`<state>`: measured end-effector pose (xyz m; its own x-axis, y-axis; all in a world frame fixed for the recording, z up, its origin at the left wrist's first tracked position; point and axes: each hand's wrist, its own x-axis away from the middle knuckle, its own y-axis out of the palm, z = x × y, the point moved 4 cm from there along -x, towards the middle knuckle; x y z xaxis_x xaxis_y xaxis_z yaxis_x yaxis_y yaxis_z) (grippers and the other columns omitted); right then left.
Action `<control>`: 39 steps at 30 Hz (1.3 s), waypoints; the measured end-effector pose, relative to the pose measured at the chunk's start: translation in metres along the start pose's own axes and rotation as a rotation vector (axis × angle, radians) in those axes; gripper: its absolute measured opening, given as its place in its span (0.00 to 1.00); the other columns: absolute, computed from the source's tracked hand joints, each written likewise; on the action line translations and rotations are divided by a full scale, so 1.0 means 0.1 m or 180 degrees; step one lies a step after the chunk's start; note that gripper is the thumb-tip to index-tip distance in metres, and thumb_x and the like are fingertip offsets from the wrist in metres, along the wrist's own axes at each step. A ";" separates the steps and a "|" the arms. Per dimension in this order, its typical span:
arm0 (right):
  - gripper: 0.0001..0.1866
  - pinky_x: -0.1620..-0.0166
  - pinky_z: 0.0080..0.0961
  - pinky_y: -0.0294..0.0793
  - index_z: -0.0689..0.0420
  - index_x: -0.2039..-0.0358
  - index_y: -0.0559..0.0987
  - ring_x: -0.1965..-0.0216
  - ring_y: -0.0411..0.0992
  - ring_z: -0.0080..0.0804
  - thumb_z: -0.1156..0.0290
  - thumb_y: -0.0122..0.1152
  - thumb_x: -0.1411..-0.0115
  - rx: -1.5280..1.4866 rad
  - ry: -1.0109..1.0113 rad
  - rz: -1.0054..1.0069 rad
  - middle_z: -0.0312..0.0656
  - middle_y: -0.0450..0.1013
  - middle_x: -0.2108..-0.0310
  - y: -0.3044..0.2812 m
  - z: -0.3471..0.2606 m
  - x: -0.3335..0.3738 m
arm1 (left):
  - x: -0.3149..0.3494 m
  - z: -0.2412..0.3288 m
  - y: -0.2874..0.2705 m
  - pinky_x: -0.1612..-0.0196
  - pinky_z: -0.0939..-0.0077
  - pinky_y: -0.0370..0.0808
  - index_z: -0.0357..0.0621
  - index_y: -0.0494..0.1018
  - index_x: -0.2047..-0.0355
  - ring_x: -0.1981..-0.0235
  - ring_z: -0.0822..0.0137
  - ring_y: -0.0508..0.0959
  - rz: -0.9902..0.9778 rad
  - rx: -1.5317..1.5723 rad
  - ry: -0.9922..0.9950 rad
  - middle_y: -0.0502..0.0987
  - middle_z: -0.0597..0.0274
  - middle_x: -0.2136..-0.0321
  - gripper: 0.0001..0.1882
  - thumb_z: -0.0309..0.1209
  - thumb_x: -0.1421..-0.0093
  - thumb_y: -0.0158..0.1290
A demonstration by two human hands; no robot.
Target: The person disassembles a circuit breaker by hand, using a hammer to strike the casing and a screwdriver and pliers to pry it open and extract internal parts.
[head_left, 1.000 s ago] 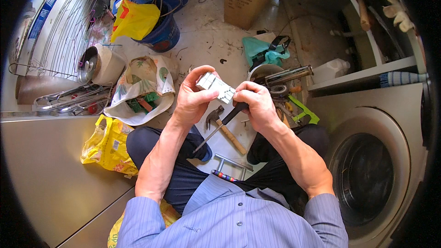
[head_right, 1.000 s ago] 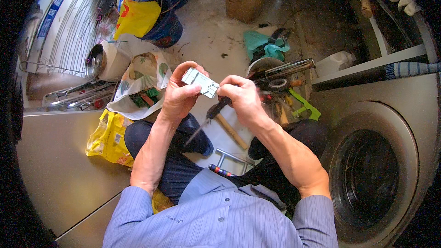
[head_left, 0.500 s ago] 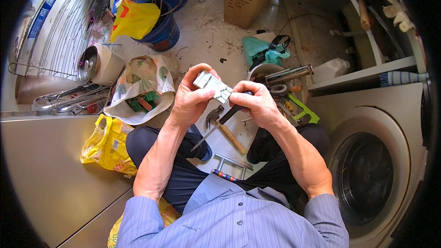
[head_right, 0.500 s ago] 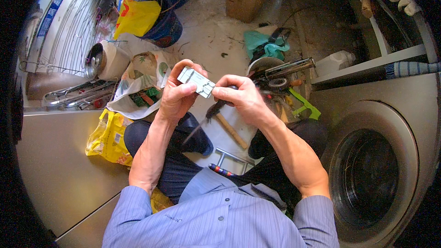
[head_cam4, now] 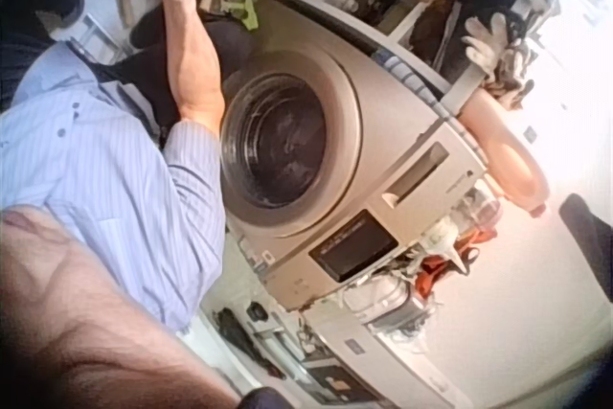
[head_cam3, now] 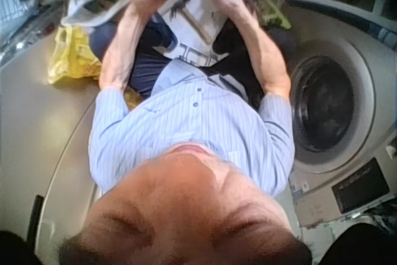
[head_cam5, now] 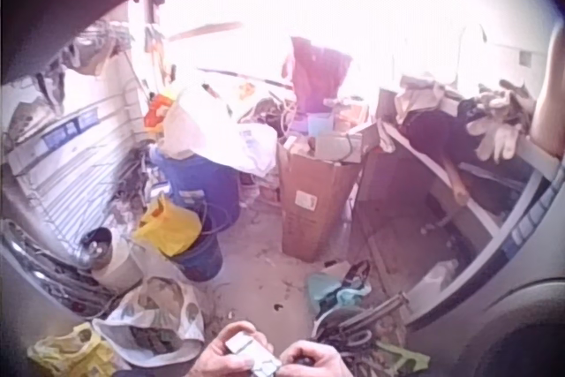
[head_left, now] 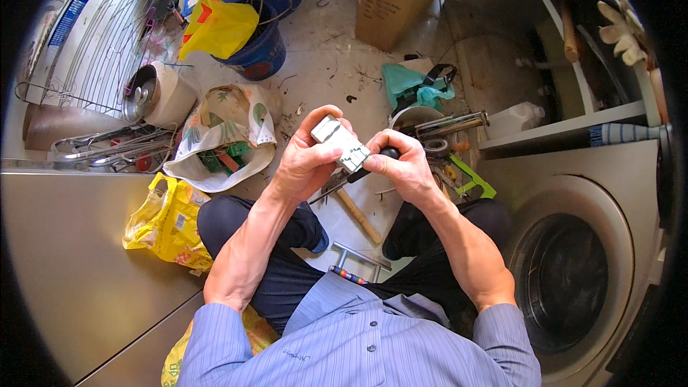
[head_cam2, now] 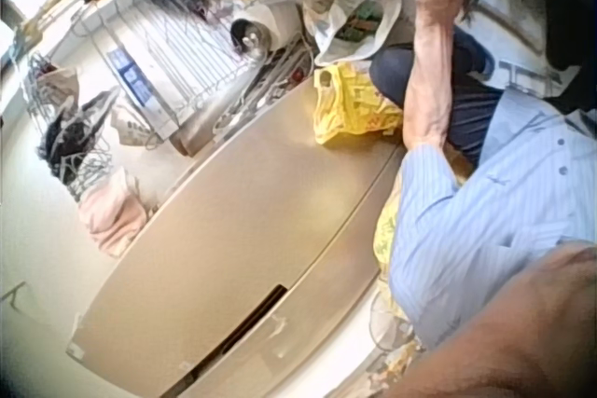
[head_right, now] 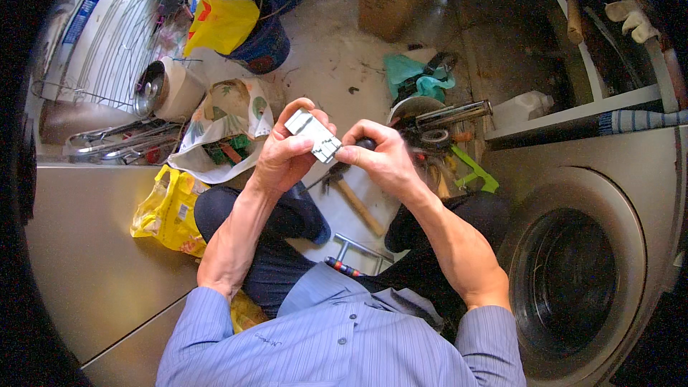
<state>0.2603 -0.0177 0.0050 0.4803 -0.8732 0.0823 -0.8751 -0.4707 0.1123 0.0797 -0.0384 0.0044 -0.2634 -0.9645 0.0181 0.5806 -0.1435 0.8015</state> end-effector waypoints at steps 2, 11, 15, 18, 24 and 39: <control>0.10 0.65 0.16 0.66 0.59 0.68 0.80 0.69 0.66 0.15 0.71 0.74 0.46 0.0004 -0.0034 0.0020 0.28 0.72 0.72 0.01 -0.01 -0.01 | 0.00 -0.01 0.01 0.44 0.62 0.77 0.51 0.72 0.43 0.51 0.58 0.78 0.0036 0.0026 0.0003 0.77 0.57 0.55 0.28 0.22 0.45 0.60; 0.11 0.64 0.17 0.68 0.59 0.67 0.80 0.68 0.68 0.15 0.73 0.75 0.47 -0.0033 -0.0272 -0.0289 0.28 0.73 0.71 -0.01 -0.12 -0.08 | -0.04 0.04 0.06 0.45 0.62 0.77 0.51 0.71 0.42 0.51 0.58 0.77 0.0054 0.0002 0.0205 0.76 0.57 0.55 0.29 0.22 0.45 0.60; 0.12 0.65 0.18 0.69 0.59 0.66 0.79 0.68 0.68 0.16 0.73 0.75 0.47 0.0239 -0.0258 -0.0158 0.28 0.73 0.71 0.03 -0.11 -0.05 | -0.04 0.05 0.01 0.45 0.62 0.76 0.51 0.70 0.42 0.50 0.58 0.76 0.0050 -0.0098 0.0235 0.75 0.57 0.55 0.29 0.21 0.45 0.59; 0.12 0.66 0.18 0.69 0.59 0.66 0.78 0.70 0.68 0.16 0.72 0.75 0.46 0.0568 -0.0301 -0.0035 0.30 0.73 0.73 0.02 -0.08 -0.04 | -0.03 0.02 0.00 0.45 0.62 0.76 0.51 0.70 0.41 0.51 0.59 0.76 0.0104 -0.0048 0.0195 0.75 0.57 0.55 0.29 0.21 0.44 0.59; 0.12 0.65 0.20 0.71 0.61 0.67 0.78 0.70 0.71 0.20 0.71 0.73 0.45 0.1066 -0.0760 0.0220 0.36 0.75 0.73 0.09 -0.13 0.04 | -0.01 -0.02 0.00 0.45 0.62 0.76 0.51 0.70 0.41 0.51 0.59 0.76 0.0022 -0.0028 0.0147 0.75 0.57 0.55 0.29 0.20 0.44 0.58; 0.14 0.69 0.21 0.70 0.61 0.66 0.79 0.72 0.70 0.20 0.69 0.75 0.47 0.1254 -0.0524 -0.0072 0.37 0.74 0.75 0.07 -0.07 0.01 | 0.02 0.09 -0.04 0.46 0.70 0.73 0.45 0.67 0.38 0.51 0.64 0.75 -0.0106 -0.0874 0.0217 0.74 0.57 0.56 0.32 0.24 0.45 0.58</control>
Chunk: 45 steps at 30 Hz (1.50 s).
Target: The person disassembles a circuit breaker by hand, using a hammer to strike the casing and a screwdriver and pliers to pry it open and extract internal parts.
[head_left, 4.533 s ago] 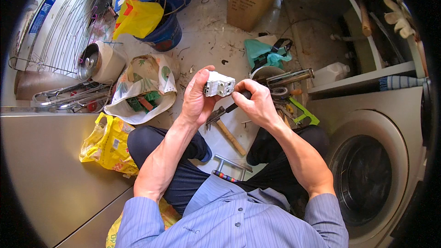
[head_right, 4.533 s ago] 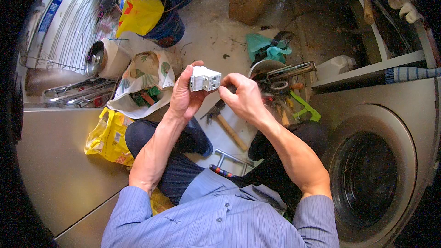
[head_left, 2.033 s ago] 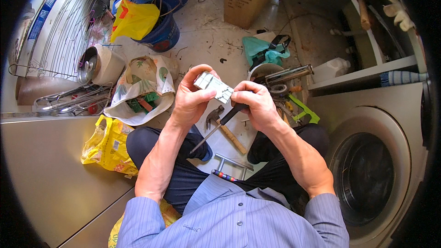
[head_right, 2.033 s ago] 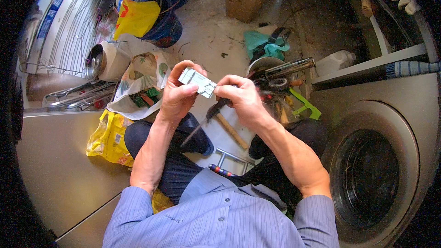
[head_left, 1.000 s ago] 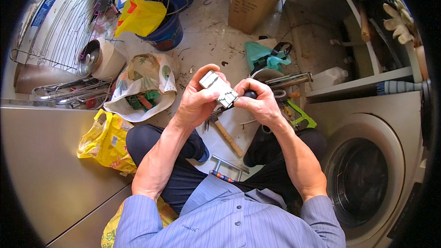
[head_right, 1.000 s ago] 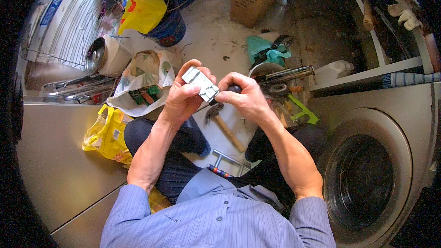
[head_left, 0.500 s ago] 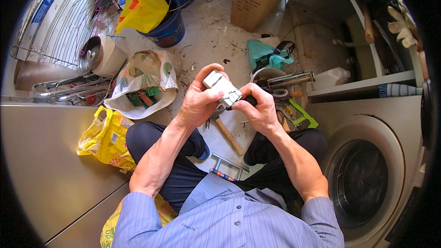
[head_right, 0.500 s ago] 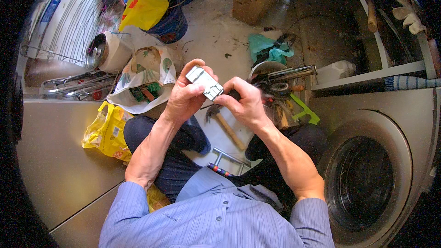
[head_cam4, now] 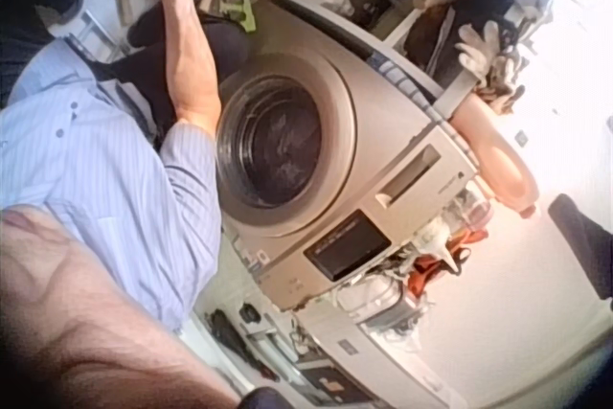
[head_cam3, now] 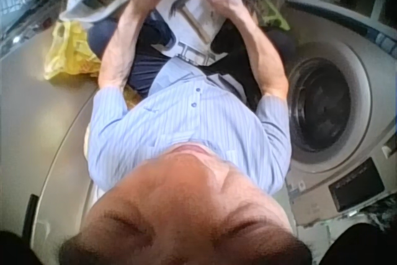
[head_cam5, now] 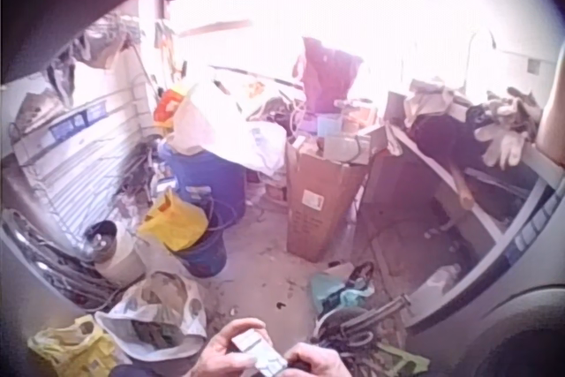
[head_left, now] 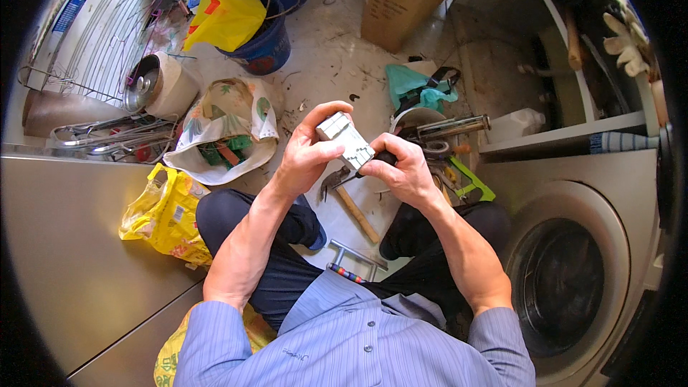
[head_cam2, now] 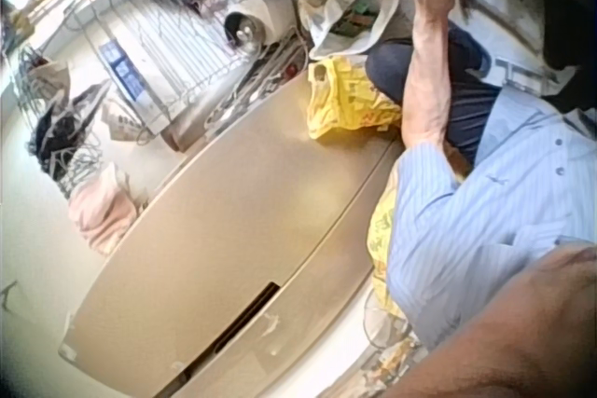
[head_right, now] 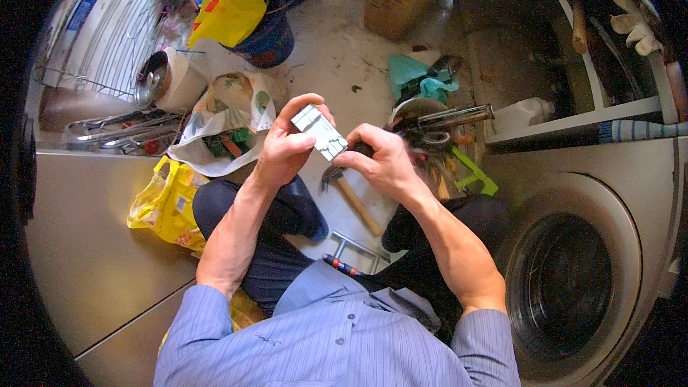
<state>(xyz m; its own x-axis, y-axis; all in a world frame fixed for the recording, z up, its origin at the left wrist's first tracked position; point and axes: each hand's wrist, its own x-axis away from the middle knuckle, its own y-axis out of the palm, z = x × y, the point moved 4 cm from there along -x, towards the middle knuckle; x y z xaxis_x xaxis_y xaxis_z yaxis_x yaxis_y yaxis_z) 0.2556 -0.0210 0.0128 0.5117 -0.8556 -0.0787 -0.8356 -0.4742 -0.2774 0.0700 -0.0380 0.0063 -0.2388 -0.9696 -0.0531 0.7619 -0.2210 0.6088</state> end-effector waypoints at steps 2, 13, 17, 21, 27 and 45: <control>0.14 0.69 0.21 0.70 0.61 0.66 0.79 0.72 0.70 0.20 0.68 0.76 0.47 0.0089 -0.0033 0.0051 0.37 0.74 0.75 0.00 -0.03 0.00 | 0.00 0.02 0.00 0.46 0.70 0.74 0.44 0.66 0.37 0.51 0.64 0.75 -0.0022 -0.0062 0.0014 0.74 0.57 0.56 0.33 0.26 0.45 0.58; 0.14 0.70 0.22 0.70 0.61 0.69 0.79 0.74 0.70 0.22 0.68 0.76 0.48 0.0198 -0.0070 0.0067 0.39 0.74 0.76 -0.02 -0.06 -0.01 | -0.05 -0.04 0.03 0.46 0.66 0.77 0.42 0.65 0.41 0.50 0.60 0.77 0.0017 0.0363 -0.0188 0.74 0.51 0.52 0.31 0.30 0.46 0.59; 0.15 0.70 0.25 0.71 0.60 0.68 0.79 0.74 0.73 0.28 0.67 0.77 0.49 0.0442 -0.0185 0.0067 0.43 0.75 0.75 -0.01 -0.08 0.01 | -0.05 -0.02 0.01 0.45 0.66 0.77 0.42 0.65 0.43 0.50 0.62 0.78 -0.0002 0.0101 -0.0033 0.75 0.52 0.52 0.30 0.30 0.47 0.60; 0.15 0.70 0.29 0.74 0.59 0.68 0.79 0.74 0.75 0.36 0.67 0.77 0.50 0.0674 -0.0500 0.0152 0.45 0.75 0.74 -0.01 -0.11 0.01 | -0.05 0.05 -0.02 0.46 0.67 0.78 0.41 0.66 0.43 0.52 0.64 0.79 0.0015 -0.0367 -0.0014 0.75 0.55 0.51 0.31 0.30 0.48 0.61; 0.17 0.69 0.33 0.75 0.58 0.62 0.79 0.72 0.77 0.40 0.67 0.76 0.49 0.1008 -0.0885 0.0337 0.45 0.76 0.72 0.03 -0.12 0.02 | -0.02 0.10 -0.08 0.44 0.68 0.77 0.40 0.67 0.42 0.51 0.65 0.79 0.0083 -0.0826 0.0037 0.75 0.57 0.50 0.32 0.29 0.49 0.60; 0.24 0.65 0.29 0.77 0.56 0.54 0.77 0.67 0.76 0.37 0.78 0.75 0.52 0.0450 -0.1017 0.0262 0.43 0.74 0.64 0.01 -0.26 -0.03 | -0.07 -0.05 -0.03 0.45 0.71 0.74 0.38 0.65 0.39 0.52 0.66 0.77 0.0280 0.0082 -0.0318 0.76 0.57 0.54 0.31 0.30 0.43 0.57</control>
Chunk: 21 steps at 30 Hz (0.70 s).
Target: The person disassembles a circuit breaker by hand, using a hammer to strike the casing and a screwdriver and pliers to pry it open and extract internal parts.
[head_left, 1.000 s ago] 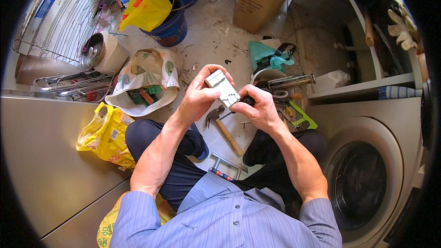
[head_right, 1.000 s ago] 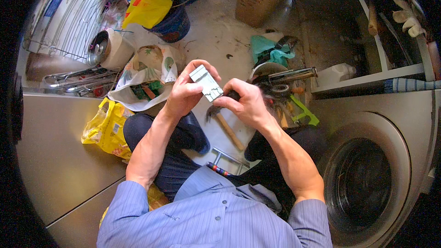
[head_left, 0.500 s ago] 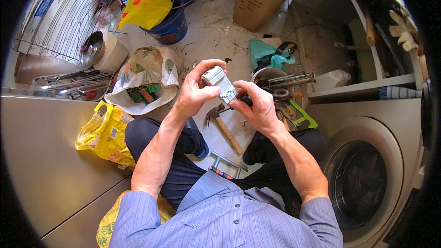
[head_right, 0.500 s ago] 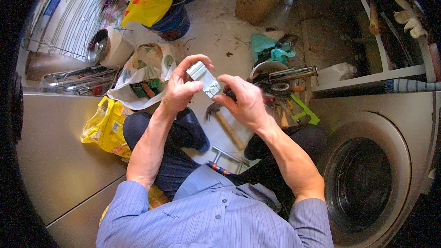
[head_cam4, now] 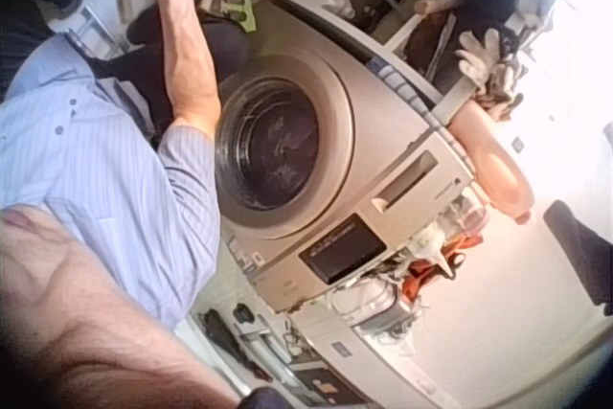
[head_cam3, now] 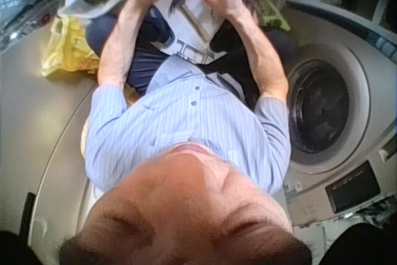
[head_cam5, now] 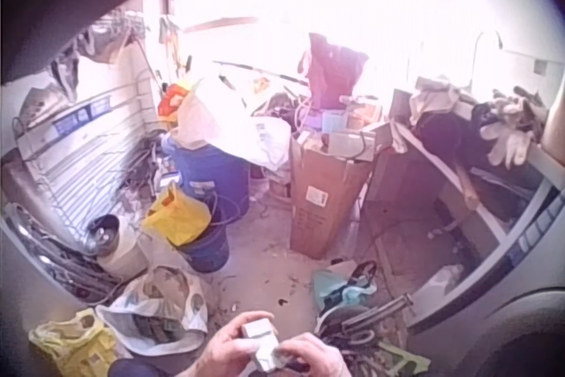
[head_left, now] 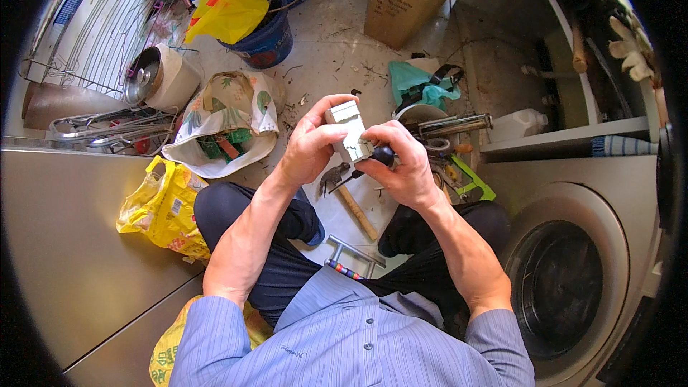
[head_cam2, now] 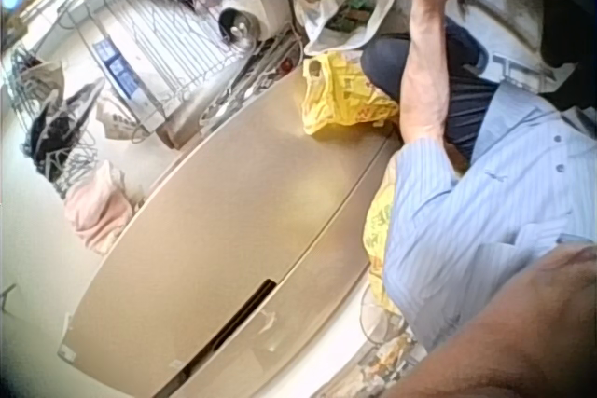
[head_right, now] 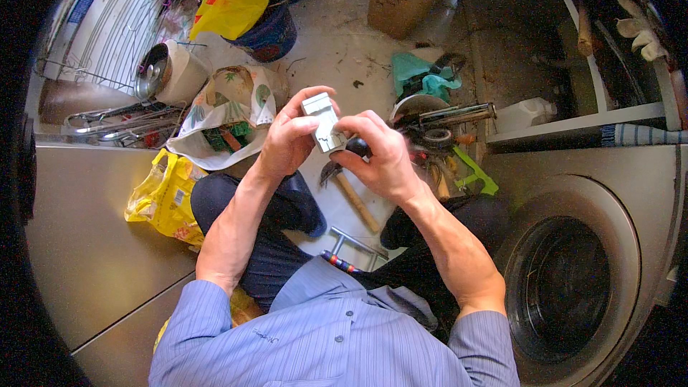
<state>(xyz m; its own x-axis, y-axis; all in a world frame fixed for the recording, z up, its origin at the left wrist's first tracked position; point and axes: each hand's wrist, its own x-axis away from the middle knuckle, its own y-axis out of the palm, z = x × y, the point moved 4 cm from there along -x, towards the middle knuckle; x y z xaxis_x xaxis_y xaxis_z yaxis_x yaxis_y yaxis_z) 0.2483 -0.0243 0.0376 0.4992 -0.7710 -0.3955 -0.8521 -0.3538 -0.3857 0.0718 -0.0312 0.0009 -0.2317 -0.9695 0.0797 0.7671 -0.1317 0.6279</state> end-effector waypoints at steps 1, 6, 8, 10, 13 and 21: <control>0.24 0.64 0.28 0.76 0.57 0.54 0.76 0.67 0.76 0.36 0.78 0.75 0.52 -0.0078 0.0168 -0.0071 0.43 0.74 0.65 0.02 0.01 0.00 | 0.00 -0.01 -0.02 0.45 0.71 0.74 0.38 0.66 0.39 0.52 0.66 0.77 0.0030 0.0052 -0.0015 0.76 0.57 0.54 0.30 0.30 0.43 0.57; 0.20 0.62 0.25 0.72 0.58 0.56 0.75 0.65 0.70 0.28 0.77 0.71 0.50 -0.0614 0.0943 -0.0155 0.39 0.69 0.66 0.08 0.12 0.07 | -0.01 -0.07 0.00 0.46 0.71 0.75 0.37 0.67 0.41 0.54 0.66 0.77 0.0107 0.0012 -0.0025 0.76 0.57 0.56 0.29 0.31 0.43 0.56; 0.20 0.62 0.24 0.71 0.59 0.56 0.75 0.65 0.69 0.28 0.77 0.70 0.50 -0.0619 0.1037 -0.0212 0.38 0.68 0.67 0.06 0.10 0.06 | -0.01 -0.07 0.00 0.46 0.71 0.75 0.37 0.67 0.41 0.54 0.66 0.77 0.0120 0.0010 -0.0026 0.76 0.58 0.56 0.29 0.31 0.44 0.57; 0.20 0.62 0.25 0.71 0.58 0.57 0.75 0.65 0.68 0.28 0.77 0.69 0.50 -0.0581 0.0980 -0.0236 0.38 0.67 0.67 0.05 0.09 0.05 | -0.02 -0.06 0.01 0.46 0.71 0.75 0.37 0.67 0.41 0.54 0.66 0.77 0.0122 0.0035 -0.0014 0.76 0.58 0.56 0.29 0.31 0.44 0.57; 0.20 0.61 0.25 0.72 0.58 0.56 0.75 0.65 0.69 0.29 0.77 0.70 0.50 -0.0422 0.0772 -0.0228 0.38 0.68 0.66 0.01 0.06 0.03 | -0.02 -0.03 0.01 0.46 0.71 0.75 0.38 0.67 0.41 0.54 0.67 0.77 0.0145 -0.0102 -0.0072 0.75 0.58 0.56 0.29 0.30 0.44 0.57; 0.22 0.58 0.24 0.73 0.58 0.53 0.76 0.63 0.72 0.29 0.76 0.71 0.49 -0.0523 0.0814 -0.0181 0.39 0.72 0.64 0.02 0.14 0.06 | -0.03 -0.18 0.00 0.46 0.63 0.77 0.38 0.65 0.40 0.53 0.59 0.79 -0.0012 0.0503 -0.0330 0.77 0.53 0.54 0.25 0.32 0.37 0.49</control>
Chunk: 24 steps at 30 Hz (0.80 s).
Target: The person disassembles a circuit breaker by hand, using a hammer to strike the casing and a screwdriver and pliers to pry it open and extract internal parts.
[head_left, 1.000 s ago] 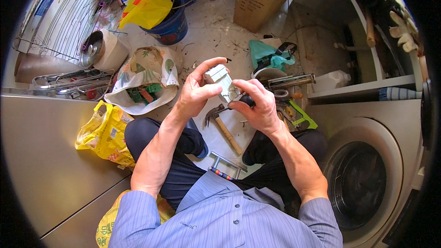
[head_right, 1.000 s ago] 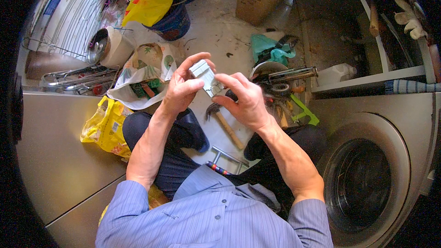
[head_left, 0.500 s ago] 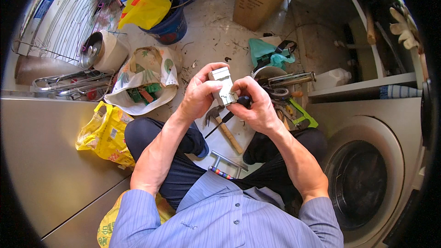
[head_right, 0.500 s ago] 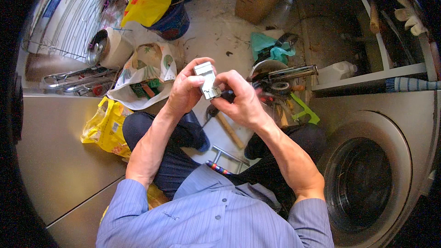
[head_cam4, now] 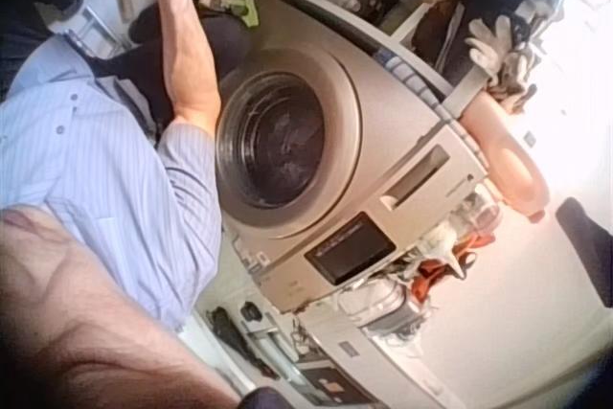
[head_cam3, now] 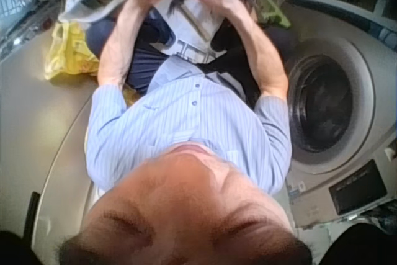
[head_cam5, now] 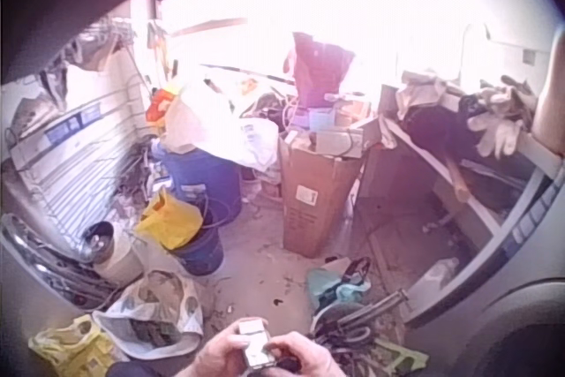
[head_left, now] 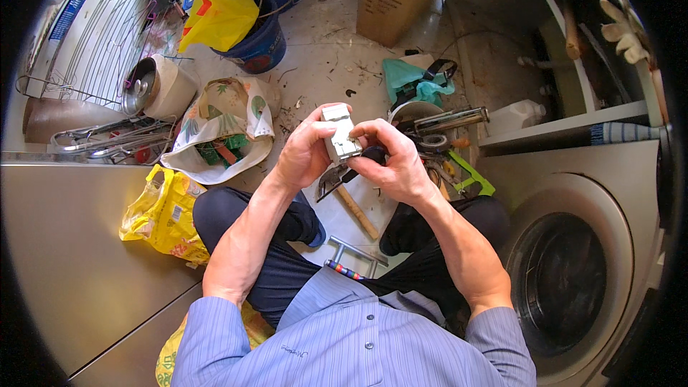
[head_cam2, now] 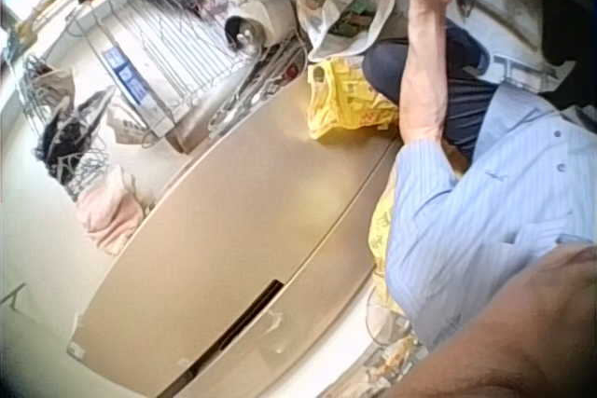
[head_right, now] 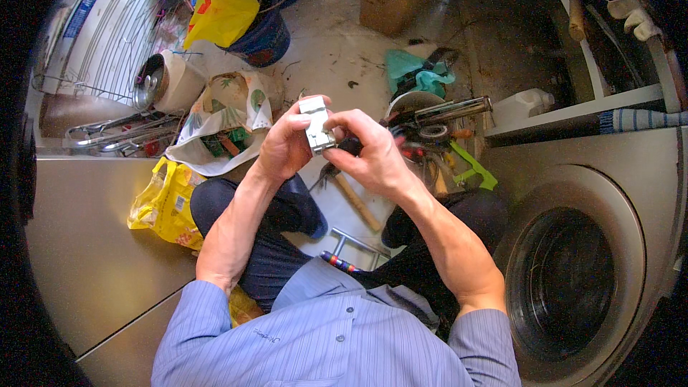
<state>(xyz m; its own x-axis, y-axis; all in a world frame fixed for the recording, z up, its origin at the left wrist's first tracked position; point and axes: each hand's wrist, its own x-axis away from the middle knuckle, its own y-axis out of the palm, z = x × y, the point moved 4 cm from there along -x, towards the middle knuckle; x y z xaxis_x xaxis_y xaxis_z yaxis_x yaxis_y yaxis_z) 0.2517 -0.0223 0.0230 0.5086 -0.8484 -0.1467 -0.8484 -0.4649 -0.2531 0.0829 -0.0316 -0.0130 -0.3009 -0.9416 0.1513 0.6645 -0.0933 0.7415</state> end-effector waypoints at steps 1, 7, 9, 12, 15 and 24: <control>0.22 0.58 0.24 0.73 0.58 0.52 0.76 0.63 0.72 0.29 0.76 0.72 0.48 -0.0017 0.0003 -0.0016 0.39 0.72 0.64 -0.01 0.01 0.00 | 0.00 -0.02 -0.01 0.46 0.63 0.77 0.38 0.65 0.40 0.53 0.58 0.80 0.0030 0.0061 -0.0042 0.77 0.52 0.53 0.25 0.31 0.37 0.49; 0.21 0.59 0.21 0.74 0.59 0.51 0.77 0.64 0.71 0.21 0.76 0.72 0.45 -0.0653 0.0326 -0.0157 0.37 0.74 0.65 -0.02 0.02 0.00 | 0.02 -0.03 -0.01 0.46 0.63 0.77 0.39 0.64 0.40 0.53 0.58 0.79 -0.0002 0.0291 -0.0124 0.77 0.53 0.53 0.25 0.32 0.37 0.49; 0.21 0.58 0.21 0.74 0.60 0.51 0.76 0.63 0.72 0.21 0.77 0.72 0.45 -0.0702 0.0358 0.0047 0.37 0.75 0.65 -0.01 -0.03 0.00 | 0.02 -0.02 -0.02 0.46 0.64 0.76 0.39 0.64 0.40 0.52 0.59 0.79 0.0051 0.0211 -0.0057 0.77 0.53 0.53 0.25 0.31 0.37 0.49; 0.21 0.57 0.21 0.75 0.61 0.51 0.76 0.62 0.73 0.21 0.77 0.72 0.45 -0.0505 0.0208 0.0234 0.37 0.76 0.64 -0.02 -0.04 0.04 | 0.02 0.01 0.02 0.45 0.66 0.76 0.39 0.64 0.40 0.52 0.61 0.78 0.0011 0.0015 0.0043 0.76 0.55 0.54 0.26 0.31 0.38 0.50; 0.21 0.57 0.21 0.75 0.62 0.51 0.76 0.62 0.74 0.22 0.77 0.72 0.45 -0.0435 0.0127 0.0258 0.38 0.77 0.63 0.00 -0.01 0.05 | 0.05 0.05 0.06 0.45 0.67 0.75 0.40 0.64 0.40 0.52 0.63 0.77 -0.0031 -0.0128 0.0098 0.75 0.56 0.55 0.26 0.30 0.39 0.51; 0.24 0.59 0.23 0.76 0.60 0.52 0.76 0.63 0.75 0.24 0.74 0.76 0.48 -0.0175 -0.0030 0.0171 0.41 0.76 0.66 -0.03 -0.10 -0.04 | 0.06 0.05 0.07 0.48 0.68 0.75 0.41 0.65 0.41 0.54 0.64 0.77 0.0212 -0.0021 0.0288 0.74 0.56 0.56 0.25 0.31 0.39 0.50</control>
<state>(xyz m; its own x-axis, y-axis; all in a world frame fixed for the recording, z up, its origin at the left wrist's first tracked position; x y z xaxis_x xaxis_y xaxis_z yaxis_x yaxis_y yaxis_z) 0.2507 -0.0197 0.0337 0.4634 -0.8701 -0.1677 -0.8811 -0.4323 -0.1917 0.0821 -0.0362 -0.0040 -0.1931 -0.9711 0.1403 0.6855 -0.0312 0.7274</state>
